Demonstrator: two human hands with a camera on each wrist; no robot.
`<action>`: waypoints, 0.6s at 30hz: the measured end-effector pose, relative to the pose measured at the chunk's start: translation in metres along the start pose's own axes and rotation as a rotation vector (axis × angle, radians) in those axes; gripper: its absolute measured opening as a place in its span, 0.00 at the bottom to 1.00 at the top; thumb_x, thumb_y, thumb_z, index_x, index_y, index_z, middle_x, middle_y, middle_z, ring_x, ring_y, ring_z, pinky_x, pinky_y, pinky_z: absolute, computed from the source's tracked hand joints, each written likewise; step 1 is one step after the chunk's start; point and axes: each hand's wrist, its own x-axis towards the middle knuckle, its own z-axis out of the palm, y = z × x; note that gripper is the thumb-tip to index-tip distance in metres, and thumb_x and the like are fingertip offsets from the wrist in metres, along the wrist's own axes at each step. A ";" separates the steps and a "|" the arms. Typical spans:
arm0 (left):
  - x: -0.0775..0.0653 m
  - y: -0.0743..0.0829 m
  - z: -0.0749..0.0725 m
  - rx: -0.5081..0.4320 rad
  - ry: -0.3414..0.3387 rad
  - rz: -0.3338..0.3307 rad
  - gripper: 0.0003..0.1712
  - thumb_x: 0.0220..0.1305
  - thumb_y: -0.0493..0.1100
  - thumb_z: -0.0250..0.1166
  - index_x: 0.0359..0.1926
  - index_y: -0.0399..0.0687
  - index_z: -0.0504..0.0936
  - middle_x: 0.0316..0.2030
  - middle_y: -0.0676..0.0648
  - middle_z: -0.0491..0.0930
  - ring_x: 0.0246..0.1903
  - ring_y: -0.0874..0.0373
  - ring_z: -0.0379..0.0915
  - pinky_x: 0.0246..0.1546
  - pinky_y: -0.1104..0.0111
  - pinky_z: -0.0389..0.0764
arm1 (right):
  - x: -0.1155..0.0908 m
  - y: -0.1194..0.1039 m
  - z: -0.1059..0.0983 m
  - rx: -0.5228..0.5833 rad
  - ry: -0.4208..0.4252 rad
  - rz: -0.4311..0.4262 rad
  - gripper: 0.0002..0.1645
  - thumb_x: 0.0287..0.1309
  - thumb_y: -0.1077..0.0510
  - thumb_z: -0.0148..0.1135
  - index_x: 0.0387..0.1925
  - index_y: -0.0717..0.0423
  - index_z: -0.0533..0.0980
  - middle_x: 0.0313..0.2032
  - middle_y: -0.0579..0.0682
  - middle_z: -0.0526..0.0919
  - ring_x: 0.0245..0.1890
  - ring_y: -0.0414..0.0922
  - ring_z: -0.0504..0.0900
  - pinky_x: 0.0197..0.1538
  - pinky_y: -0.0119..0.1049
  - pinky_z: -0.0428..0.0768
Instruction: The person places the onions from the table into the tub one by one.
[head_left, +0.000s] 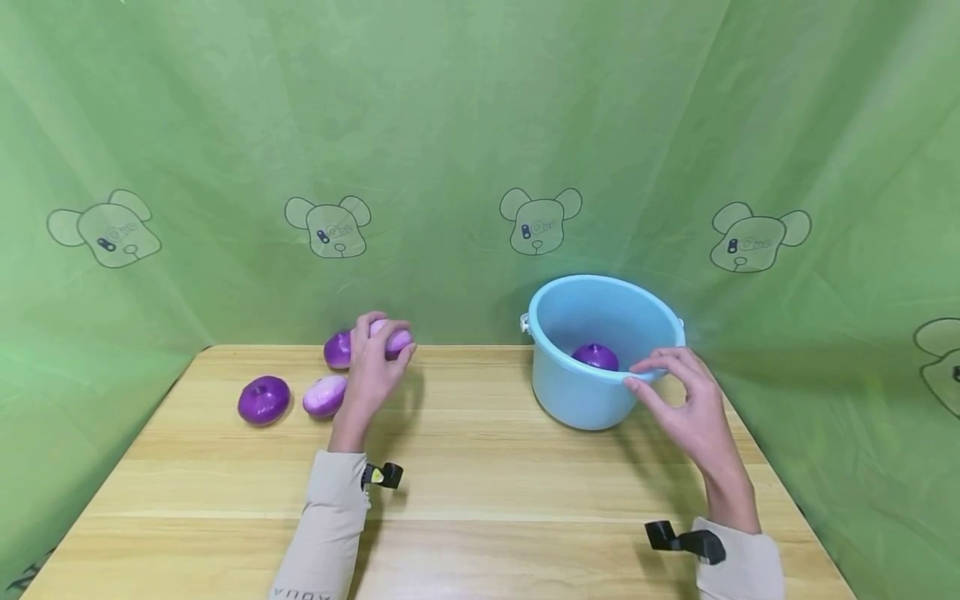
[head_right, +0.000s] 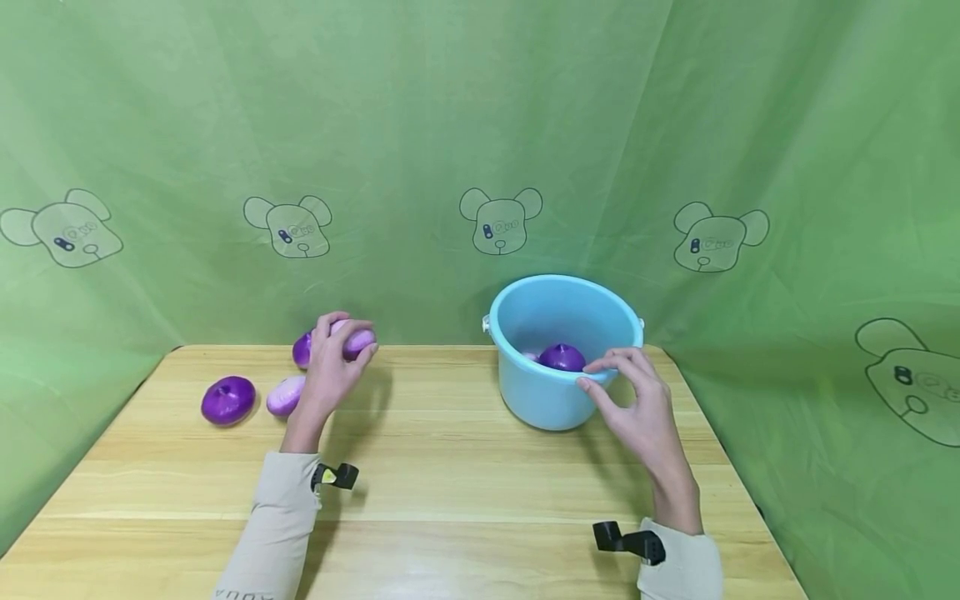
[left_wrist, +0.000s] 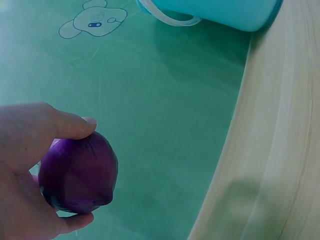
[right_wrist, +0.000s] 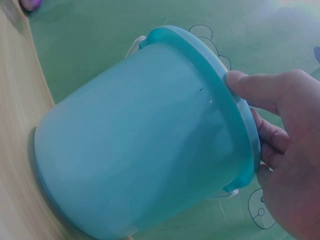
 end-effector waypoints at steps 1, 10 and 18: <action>0.000 0.001 -0.001 -0.001 0.000 0.000 0.21 0.62 0.39 0.74 0.57 0.48 0.84 0.68 0.38 0.63 0.67 0.37 0.59 0.65 0.42 0.71 | 0.000 -0.001 0.000 0.001 0.000 0.002 0.13 0.54 0.66 0.77 0.41 0.57 0.85 0.49 0.49 0.81 0.55 0.34 0.71 0.63 0.29 0.64; 0.000 0.006 -0.007 -0.021 0.010 0.003 0.22 0.63 0.39 0.74 0.58 0.50 0.83 0.69 0.38 0.62 0.67 0.38 0.58 0.65 0.42 0.71 | 0.000 0.000 0.000 -0.003 0.000 0.004 0.13 0.53 0.66 0.77 0.42 0.57 0.85 0.49 0.50 0.81 0.55 0.34 0.71 0.63 0.29 0.64; -0.001 0.011 -0.013 -0.023 0.028 0.026 0.21 0.63 0.39 0.73 0.57 0.49 0.83 0.68 0.38 0.62 0.67 0.37 0.58 0.65 0.40 0.70 | -0.001 0.001 0.000 -0.006 0.000 0.004 0.13 0.54 0.66 0.77 0.42 0.57 0.85 0.50 0.50 0.81 0.56 0.33 0.70 0.63 0.30 0.64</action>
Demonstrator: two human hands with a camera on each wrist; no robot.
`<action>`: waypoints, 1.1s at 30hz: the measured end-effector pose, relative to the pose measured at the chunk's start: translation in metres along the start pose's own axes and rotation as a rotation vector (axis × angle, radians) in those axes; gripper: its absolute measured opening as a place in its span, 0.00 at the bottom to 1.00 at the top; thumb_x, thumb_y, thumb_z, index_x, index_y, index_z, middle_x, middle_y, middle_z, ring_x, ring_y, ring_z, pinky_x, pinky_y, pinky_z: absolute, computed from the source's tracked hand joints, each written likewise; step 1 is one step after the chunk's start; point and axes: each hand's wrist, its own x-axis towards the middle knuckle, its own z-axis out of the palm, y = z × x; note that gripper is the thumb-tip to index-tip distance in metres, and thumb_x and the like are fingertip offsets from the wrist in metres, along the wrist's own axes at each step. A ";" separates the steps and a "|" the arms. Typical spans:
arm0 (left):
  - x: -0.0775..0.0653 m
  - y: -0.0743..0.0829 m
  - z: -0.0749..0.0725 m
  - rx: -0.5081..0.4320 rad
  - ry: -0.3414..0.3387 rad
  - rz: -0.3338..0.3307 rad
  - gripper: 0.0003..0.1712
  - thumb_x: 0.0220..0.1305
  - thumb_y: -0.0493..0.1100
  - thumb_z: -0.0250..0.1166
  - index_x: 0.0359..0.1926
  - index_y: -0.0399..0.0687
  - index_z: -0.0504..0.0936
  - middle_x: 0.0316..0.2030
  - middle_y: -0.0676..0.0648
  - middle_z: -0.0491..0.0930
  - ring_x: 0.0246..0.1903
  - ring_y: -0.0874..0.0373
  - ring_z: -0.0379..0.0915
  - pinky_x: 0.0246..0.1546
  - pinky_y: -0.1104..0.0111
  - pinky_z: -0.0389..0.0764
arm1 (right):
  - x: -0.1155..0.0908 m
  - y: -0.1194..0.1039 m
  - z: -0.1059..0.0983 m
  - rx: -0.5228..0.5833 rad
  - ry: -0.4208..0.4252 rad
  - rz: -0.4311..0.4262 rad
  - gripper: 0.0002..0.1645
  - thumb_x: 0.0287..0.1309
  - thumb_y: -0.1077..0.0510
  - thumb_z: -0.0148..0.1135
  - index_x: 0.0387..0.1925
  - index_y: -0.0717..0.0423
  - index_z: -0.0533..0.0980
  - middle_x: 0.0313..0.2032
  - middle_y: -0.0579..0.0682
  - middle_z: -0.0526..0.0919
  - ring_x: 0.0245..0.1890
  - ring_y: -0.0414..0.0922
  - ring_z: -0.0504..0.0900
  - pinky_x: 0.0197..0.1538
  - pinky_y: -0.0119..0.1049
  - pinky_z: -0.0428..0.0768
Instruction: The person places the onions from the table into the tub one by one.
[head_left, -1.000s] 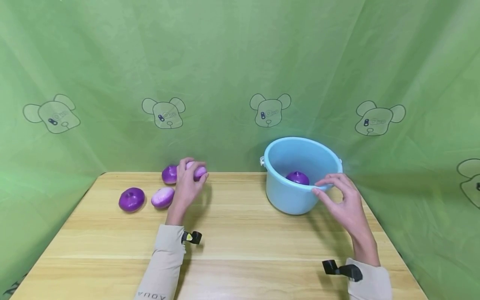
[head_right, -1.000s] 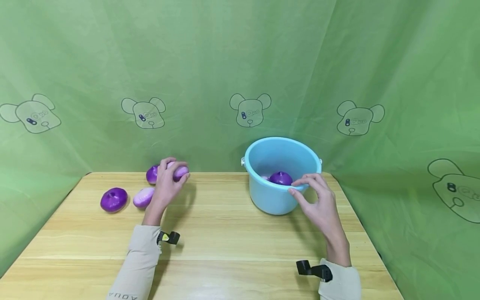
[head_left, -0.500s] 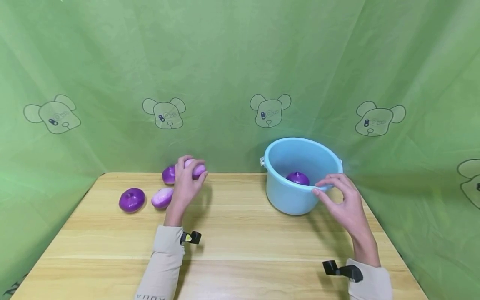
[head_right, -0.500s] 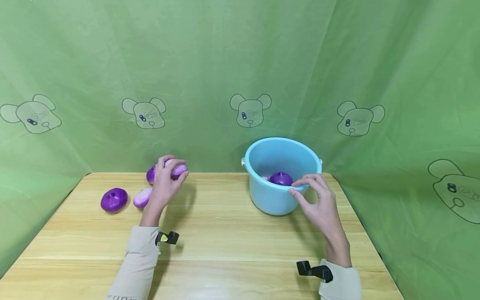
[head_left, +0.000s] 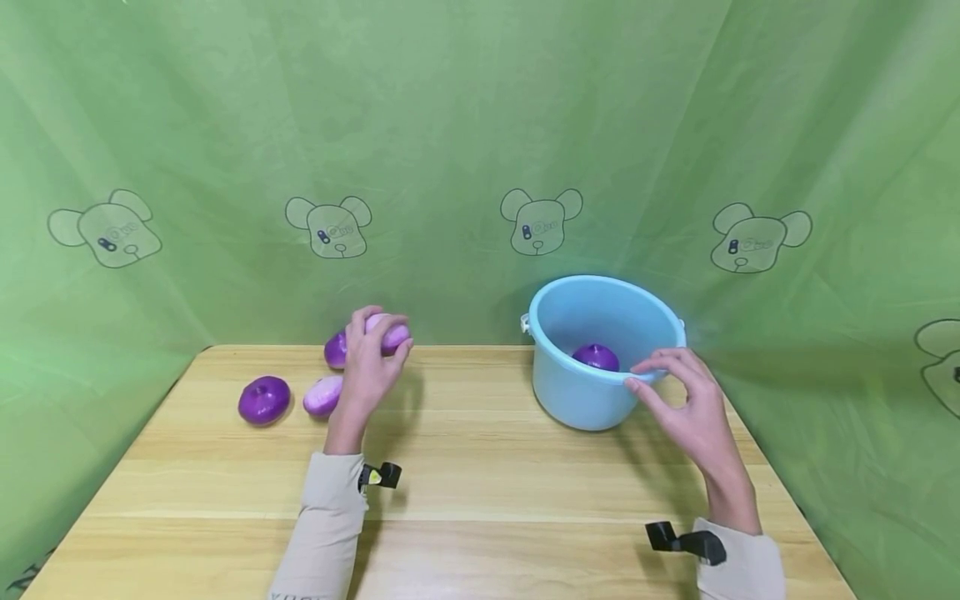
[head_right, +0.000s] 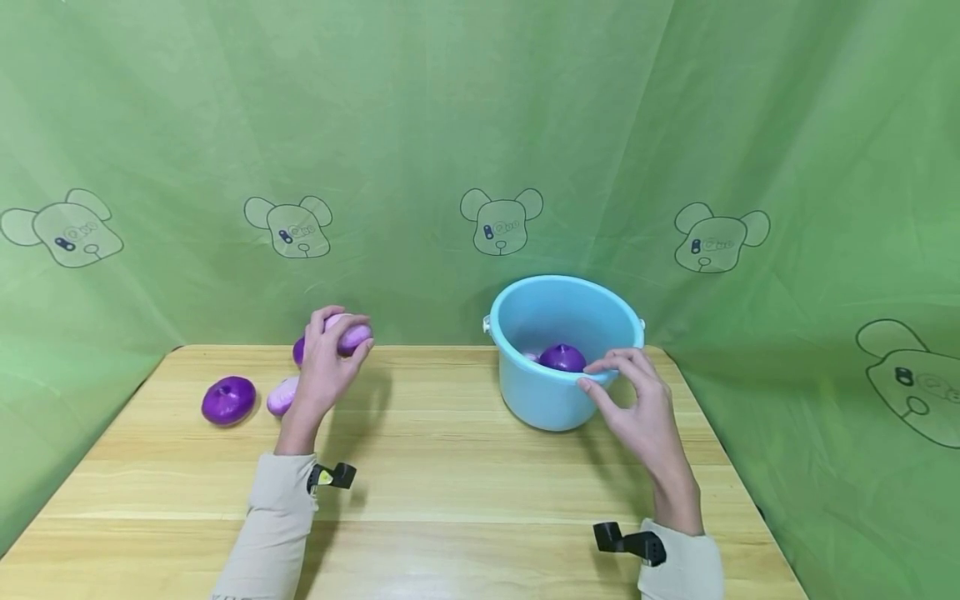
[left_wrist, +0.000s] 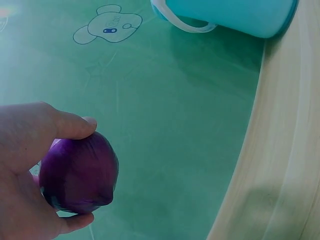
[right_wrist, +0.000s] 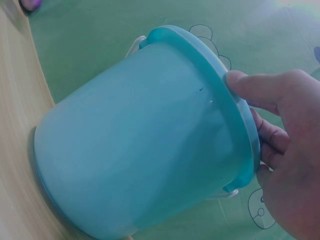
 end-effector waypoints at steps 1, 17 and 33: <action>0.000 0.001 -0.001 0.000 0.003 0.002 0.21 0.63 0.39 0.73 0.57 0.49 0.83 0.68 0.37 0.62 0.67 0.37 0.58 0.65 0.40 0.70 | 0.000 0.000 0.000 0.001 0.000 0.000 0.13 0.54 0.66 0.77 0.42 0.57 0.85 0.50 0.50 0.81 0.56 0.33 0.70 0.63 0.30 0.63; -0.001 0.011 -0.012 -0.007 0.058 0.046 0.21 0.62 0.38 0.74 0.56 0.49 0.84 0.68 0.38 0.63 0.66 0.37 0.59 0.63 0.39 0.71 | 0.000 0.002 0.001 0.005 0.009 -0.009 0.15 0.51 0.69 0.77 0.42 0.57 0.85 0.50 0.52 0.81 0.55 0.33 0.70 0.62 0.26 0.62; -0.001 0.019 -0.019 -0.013 0.087 0.074 0.21 0.61 0.38 0.75 0.56 0.50 0.85 0.67 0.38 0.64 0.64 0.38 0.61 0.62 0.40 0.73 | 0.000 0.001 0.000 0.007 0.002 -0.019 0.11 0.55 0.67 0.76 0.41 0.58 0.84 0.48 0.49 0.81 0.55 0.34 0.71 0.62 0.27 0.63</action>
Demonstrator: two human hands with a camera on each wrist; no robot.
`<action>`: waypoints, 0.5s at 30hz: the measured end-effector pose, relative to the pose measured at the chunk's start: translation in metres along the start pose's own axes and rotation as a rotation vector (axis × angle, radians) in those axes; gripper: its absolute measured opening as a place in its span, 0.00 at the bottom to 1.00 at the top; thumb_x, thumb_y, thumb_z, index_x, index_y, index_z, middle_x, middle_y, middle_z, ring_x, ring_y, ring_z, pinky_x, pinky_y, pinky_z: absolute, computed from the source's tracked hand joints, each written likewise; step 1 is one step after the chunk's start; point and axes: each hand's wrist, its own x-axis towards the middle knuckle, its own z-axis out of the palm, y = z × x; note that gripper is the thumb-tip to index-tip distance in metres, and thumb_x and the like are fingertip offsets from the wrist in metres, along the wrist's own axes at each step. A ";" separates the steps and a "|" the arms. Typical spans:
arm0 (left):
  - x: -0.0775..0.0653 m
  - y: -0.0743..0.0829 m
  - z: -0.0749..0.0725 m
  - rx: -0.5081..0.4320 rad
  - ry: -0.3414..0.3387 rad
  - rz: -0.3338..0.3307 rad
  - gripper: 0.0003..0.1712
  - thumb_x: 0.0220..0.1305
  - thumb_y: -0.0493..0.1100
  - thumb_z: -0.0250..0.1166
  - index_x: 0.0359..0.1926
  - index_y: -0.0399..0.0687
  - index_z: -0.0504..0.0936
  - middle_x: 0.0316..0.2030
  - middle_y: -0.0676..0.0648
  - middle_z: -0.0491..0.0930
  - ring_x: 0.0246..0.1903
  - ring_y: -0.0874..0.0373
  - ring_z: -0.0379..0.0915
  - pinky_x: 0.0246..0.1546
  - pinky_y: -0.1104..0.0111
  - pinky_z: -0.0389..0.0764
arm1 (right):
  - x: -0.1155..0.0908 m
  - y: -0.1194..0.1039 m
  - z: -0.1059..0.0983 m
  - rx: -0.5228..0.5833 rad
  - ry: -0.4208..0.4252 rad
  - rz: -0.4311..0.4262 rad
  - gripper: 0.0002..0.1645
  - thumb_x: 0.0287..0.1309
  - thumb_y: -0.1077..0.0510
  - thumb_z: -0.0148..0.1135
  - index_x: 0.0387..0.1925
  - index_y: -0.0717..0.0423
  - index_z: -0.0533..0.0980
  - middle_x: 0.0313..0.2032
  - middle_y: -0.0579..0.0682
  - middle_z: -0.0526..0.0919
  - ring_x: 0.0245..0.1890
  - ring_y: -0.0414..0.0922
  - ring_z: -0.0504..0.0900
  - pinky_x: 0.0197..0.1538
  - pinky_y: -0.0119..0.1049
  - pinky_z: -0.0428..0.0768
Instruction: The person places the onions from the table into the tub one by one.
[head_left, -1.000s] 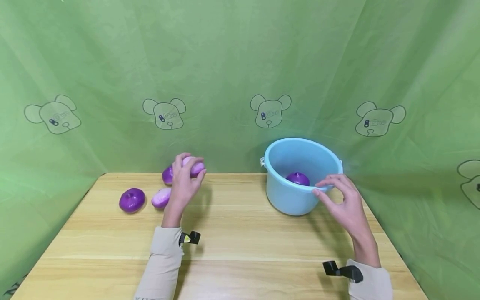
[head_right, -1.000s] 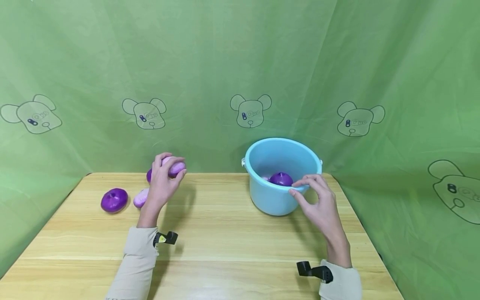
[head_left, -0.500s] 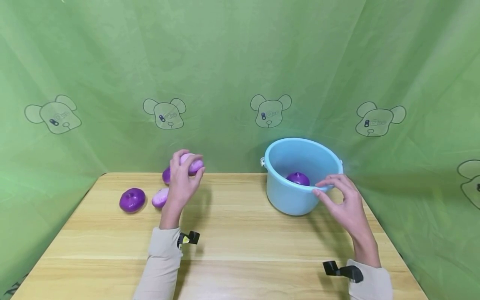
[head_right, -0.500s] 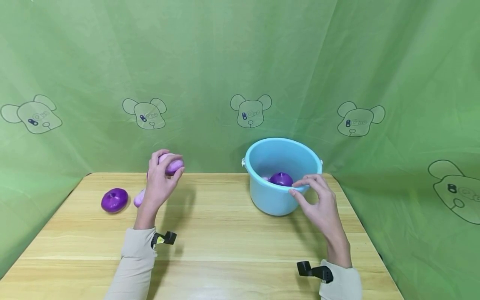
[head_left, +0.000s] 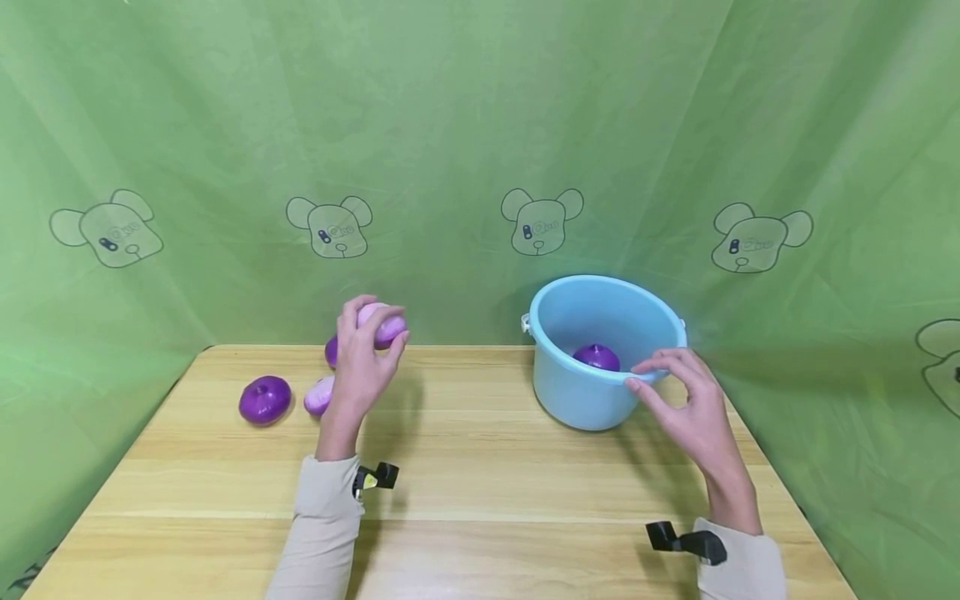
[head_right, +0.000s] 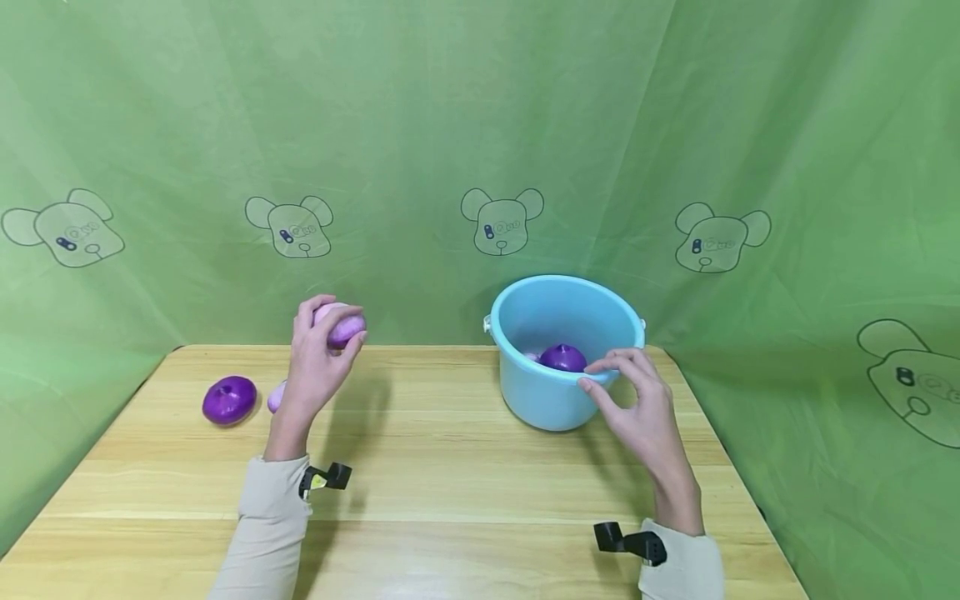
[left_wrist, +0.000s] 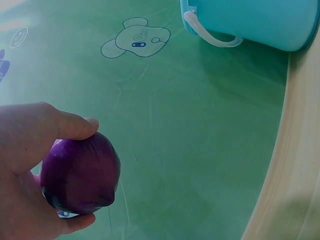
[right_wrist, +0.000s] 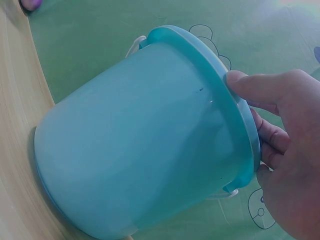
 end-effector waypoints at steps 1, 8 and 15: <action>0.000 0.000 -0.001 -0.003 0.000 0.001 0.21 0.61 0.39 0.74 0.56 0.50 0.85 0.67 0.38 0.64 0.64 0.37 0.61 0.62 0.39 0.72 | 0.000 0.000 0.000 -0.001 -0.001 0.000 0.11 0.55 0.67 0.76 0.41 0.58 0.84 0.48 0.49 0.81 0.55 0.34 0.71 0.62 0.27 0.63; 0.000 0.004 -0.003 -0.007 0.004 0.006 0.21 0.62 0.39 0.74 0.56 0.50 0.85 0.67 0.38 0.64 0.64 0.38 0.60 0.62 0.40 0.73 | 0.000 0.001 0.000 -0.001 0.001 -0.001 0.12 0.55 0.67 0.76 0.40 0.58 0.84 0.48 0.48 0.81 0.55 0.34 0.71 0.62 0.27 0.63; 0.000 0.009 -0.007 -0.006 0.013 0.015 0.21 0.62 0.39 0.74 0.56 0.50 0.85 0.67 0.38 0.64 0.65 0.38 0.60 0.62 0.41 0.73 | 0.000 0.001 0.001 0.001 0.003 -0.006 0.12 0.54 0.67 0.76 0.40 0.58 0.84 0.48 0.48 0.81 0.54 0.34 0.72 0.62 0.27 0.63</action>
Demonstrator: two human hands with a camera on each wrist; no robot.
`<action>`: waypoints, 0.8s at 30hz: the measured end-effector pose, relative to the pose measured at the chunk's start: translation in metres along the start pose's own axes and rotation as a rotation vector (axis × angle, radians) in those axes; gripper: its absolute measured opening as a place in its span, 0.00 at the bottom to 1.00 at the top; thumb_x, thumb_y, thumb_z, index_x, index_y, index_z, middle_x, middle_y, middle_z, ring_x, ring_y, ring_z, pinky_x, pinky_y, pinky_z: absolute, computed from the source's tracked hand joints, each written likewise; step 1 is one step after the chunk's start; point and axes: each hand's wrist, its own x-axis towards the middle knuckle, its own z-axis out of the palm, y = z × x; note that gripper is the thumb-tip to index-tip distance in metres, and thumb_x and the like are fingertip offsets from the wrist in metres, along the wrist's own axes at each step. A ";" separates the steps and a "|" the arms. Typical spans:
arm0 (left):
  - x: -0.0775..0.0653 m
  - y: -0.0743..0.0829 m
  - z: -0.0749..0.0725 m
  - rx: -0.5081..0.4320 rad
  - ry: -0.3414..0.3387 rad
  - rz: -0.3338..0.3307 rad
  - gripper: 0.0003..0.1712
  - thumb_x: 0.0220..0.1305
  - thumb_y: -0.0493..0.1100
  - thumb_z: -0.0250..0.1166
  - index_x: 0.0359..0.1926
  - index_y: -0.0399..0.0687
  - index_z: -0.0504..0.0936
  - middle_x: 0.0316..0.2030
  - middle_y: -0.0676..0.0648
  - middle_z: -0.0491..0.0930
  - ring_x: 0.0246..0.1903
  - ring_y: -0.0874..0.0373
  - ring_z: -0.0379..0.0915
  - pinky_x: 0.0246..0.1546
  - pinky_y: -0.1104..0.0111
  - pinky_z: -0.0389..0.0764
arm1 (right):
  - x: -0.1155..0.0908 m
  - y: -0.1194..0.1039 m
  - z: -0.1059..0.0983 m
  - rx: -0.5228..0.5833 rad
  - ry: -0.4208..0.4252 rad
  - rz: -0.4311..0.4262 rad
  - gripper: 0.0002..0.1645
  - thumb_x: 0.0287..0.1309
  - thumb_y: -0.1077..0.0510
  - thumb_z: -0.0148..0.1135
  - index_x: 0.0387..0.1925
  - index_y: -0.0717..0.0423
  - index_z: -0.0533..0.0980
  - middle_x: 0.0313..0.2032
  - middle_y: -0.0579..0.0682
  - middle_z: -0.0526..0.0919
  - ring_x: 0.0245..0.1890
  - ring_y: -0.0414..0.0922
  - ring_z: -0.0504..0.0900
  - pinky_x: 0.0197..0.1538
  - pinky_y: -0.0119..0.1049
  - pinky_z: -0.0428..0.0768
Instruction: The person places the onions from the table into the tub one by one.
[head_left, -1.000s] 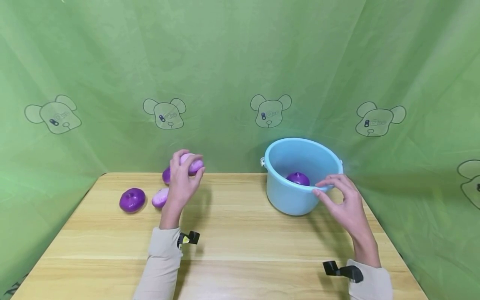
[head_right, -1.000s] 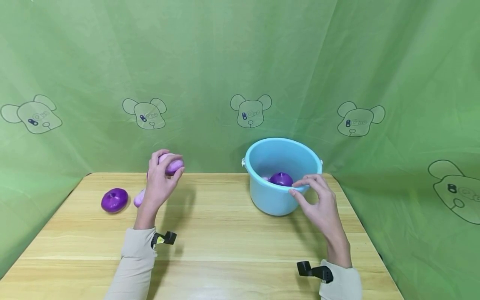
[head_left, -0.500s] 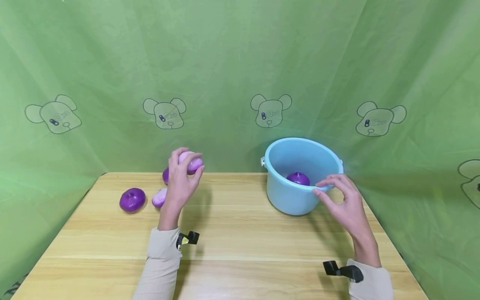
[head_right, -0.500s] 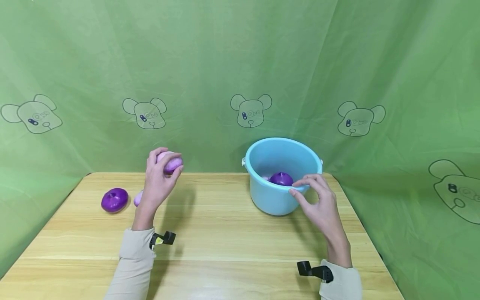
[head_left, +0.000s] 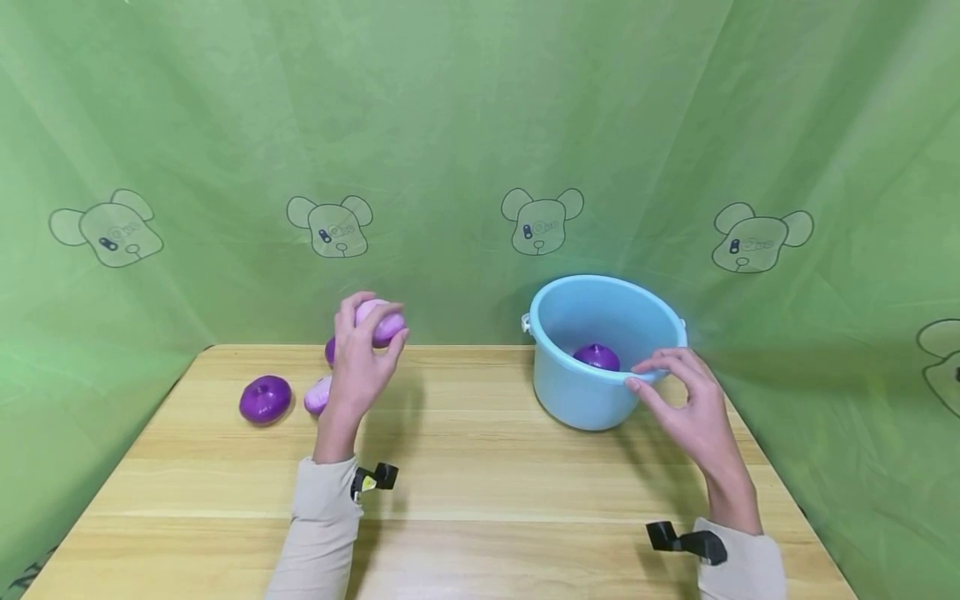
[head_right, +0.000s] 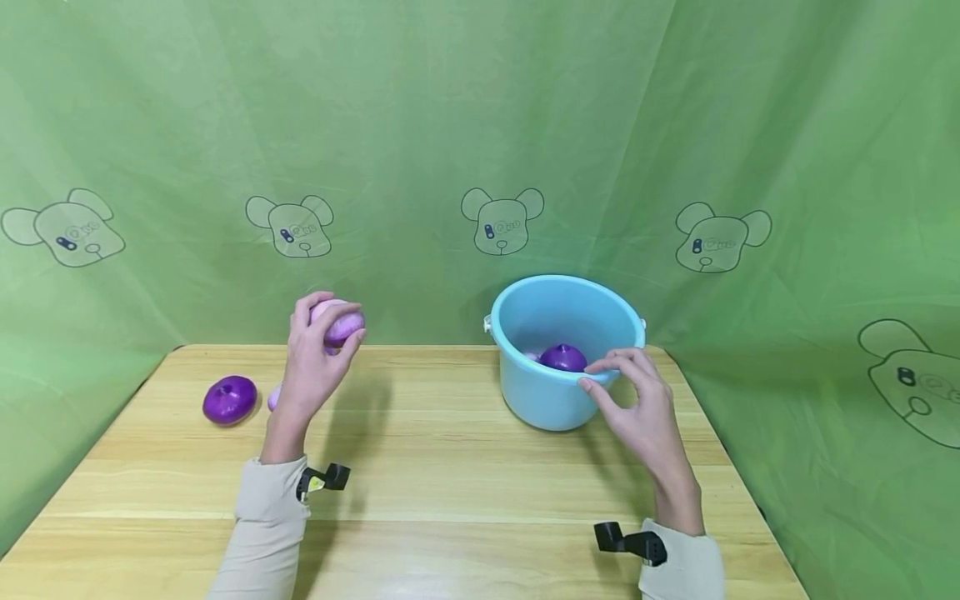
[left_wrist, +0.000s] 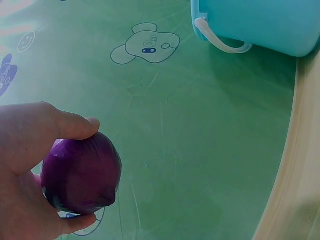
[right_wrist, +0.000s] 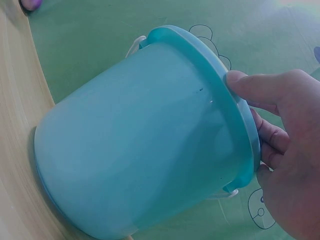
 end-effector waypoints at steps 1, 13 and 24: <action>0.000 0.001 0.000 -0.001 0.001 0.003 0.21 0.62 0.39 0.74 0.56 0.50 0.85 0.67 0.38 0.64 0.64 0.38 0.61 0.62 0.40 0.73 | 0.000 0.000 0.000 -0.001 0.000 0.001 0.12 0.54 0.67 0.76 0.40 0.58 0.84 0.48 0.48 0.81 0.54 0.34 0.72 0.62 0.27 0.63; 0.000 0.007 -0.006 -0.011 0.015 0.025 0.21 0.61 0.38 0.74 0.56 0.50 0.85 0.67 0.38 0.65 0.64 0.39 0.61 0.62 0.41 0.72 | 0.000 0.000 0.000 -0.003 -0.003 0.006 0.11 0.55 0.66 0.76 0.40 0.58 0.84 0.48 0.47 0.80 0.54 0.34 0.71 0.62 0.26 0.63; -0.001 0.011 -0.009 -0.035 0.011 0.036 0.21 0.61 0.39 0.74 0.56 0.50 0.85 0.67 0.38 0.65 0.65 0.39 0.61 0.63 0.42 0.72 | 0.000 0.000 0.000 0.000 -0.002 0.001 0.12 0.54 0.67 0.77 0.40 0.57 0.84 0.47 0.47 0.80 0.54 0.34 0.72 0.62 0.27 0.63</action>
